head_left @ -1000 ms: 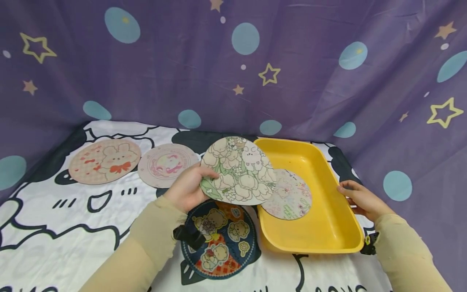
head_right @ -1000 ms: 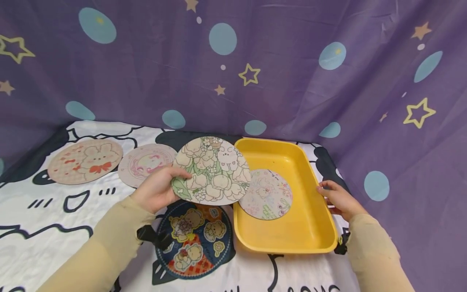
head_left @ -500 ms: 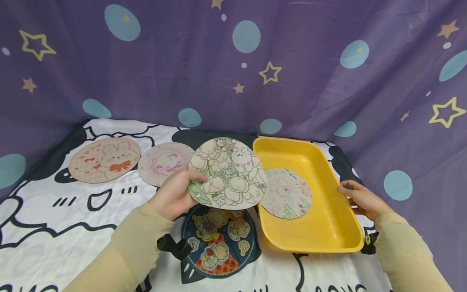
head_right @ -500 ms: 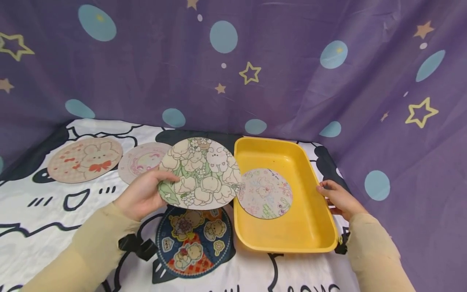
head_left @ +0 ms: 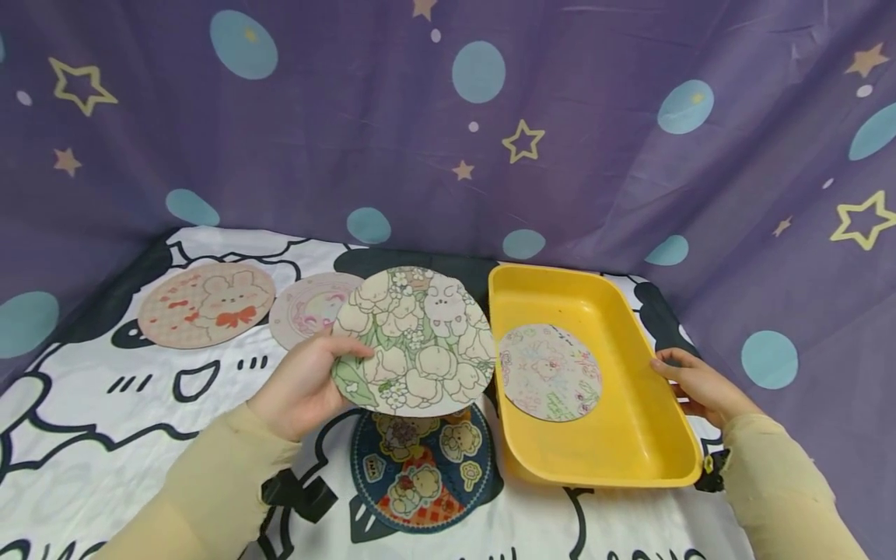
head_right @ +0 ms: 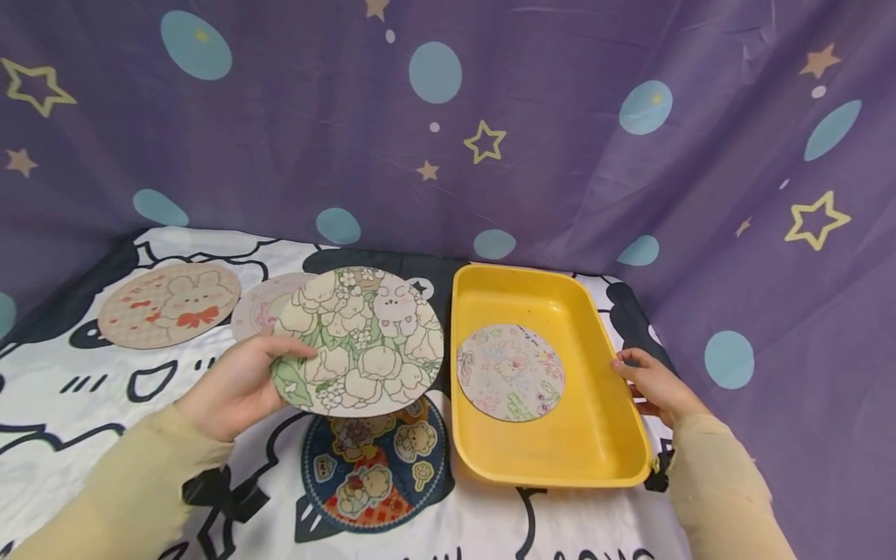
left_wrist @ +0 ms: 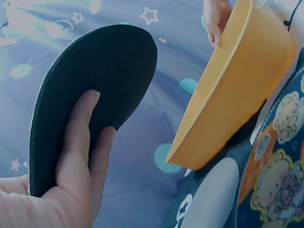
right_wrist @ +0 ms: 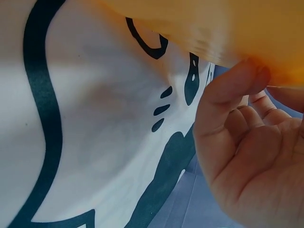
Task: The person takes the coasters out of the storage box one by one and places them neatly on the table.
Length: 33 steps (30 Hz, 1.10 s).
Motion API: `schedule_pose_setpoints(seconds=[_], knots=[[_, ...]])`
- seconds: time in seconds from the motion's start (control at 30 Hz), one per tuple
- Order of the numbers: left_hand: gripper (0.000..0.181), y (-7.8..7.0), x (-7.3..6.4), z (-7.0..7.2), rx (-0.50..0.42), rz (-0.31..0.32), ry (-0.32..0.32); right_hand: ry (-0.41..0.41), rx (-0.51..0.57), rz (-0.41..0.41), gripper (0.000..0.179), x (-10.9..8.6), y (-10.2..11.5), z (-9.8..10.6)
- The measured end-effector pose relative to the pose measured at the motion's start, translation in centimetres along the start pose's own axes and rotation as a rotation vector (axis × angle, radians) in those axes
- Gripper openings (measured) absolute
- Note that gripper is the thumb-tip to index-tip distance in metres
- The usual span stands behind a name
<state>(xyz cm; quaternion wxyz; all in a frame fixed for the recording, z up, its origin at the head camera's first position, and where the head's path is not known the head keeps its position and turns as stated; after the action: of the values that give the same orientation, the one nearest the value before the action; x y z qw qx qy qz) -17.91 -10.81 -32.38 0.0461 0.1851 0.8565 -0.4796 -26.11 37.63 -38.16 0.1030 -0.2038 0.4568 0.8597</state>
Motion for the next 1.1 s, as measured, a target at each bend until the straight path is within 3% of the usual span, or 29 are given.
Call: schedule_pose_setpoints(seconds=[0.3, 1.1], knots=[[0.074, 0.4, -0.7, 1.9, -0.003, -0.017, -0.005, -0.004, -0.008, -0.001, 0.038, 0.0, 0.1, 0.1], [0.072, 1.8, -1.6, 7.8, 0.046, 0.035, -0.139, -0.008, -0.002, -0.005, 0.04, 0.1, -0.1, -0.1]])
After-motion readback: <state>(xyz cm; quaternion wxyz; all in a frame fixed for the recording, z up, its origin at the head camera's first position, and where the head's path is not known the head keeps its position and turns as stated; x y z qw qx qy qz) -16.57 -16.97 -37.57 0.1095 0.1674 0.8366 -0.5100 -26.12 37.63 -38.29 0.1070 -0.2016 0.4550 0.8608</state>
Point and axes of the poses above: each hand's wrist, its own x-axis towards the middle knuckle, its own z-axis out of the back of the hand, y = z × x, the point moved 6 cm from there along x, towards the middle knuckle, and after that the axes turned 5 degrees about -y, right-handed, at the moved point
